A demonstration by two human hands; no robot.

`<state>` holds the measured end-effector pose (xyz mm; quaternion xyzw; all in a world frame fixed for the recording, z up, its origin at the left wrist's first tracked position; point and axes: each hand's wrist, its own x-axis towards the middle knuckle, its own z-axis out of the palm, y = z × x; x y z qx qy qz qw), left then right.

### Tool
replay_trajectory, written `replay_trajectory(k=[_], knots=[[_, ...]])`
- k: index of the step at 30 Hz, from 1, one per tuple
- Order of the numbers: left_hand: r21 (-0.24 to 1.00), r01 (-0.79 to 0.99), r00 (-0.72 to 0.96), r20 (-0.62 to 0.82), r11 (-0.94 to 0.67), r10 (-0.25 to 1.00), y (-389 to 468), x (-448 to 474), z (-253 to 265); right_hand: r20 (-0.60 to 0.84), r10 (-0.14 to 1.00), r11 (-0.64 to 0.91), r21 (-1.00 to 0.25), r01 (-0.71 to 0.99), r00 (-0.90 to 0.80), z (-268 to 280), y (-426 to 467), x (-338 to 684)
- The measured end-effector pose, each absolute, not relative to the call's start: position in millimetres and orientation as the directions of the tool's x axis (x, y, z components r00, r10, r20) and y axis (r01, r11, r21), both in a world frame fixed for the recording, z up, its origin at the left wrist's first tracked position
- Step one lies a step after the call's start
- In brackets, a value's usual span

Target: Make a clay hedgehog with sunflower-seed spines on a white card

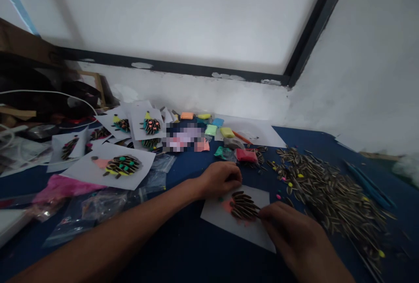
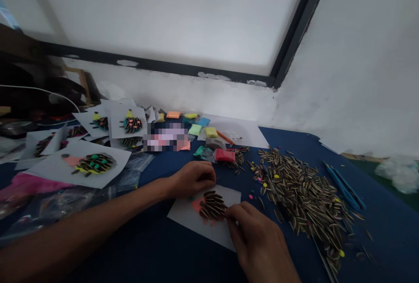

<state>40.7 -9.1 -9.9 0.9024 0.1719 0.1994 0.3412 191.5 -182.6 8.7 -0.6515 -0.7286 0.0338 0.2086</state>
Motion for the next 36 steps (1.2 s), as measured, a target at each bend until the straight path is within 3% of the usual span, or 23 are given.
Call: replay_trajectory(k=[30,33,36], knots=[[0.676,0.188,0.862,0.233,-0.713,0.449,-10,41,-9,0.263,0.964,0.103,-0.238,0.966,-0.038,6,-182,184],[0.676,0.193,0.86,0.232,-0.711,0.454,-10,41,-9,0.297,0.955,0.074,-0.191,0.979,-0.014,11,-182,187],[0.677,0.196,0.864,0.223,-0.71,0.451,-10,40,-8,0.373,0.924,-0.052,-0.1,0.994,0.086,14,-182,198]])
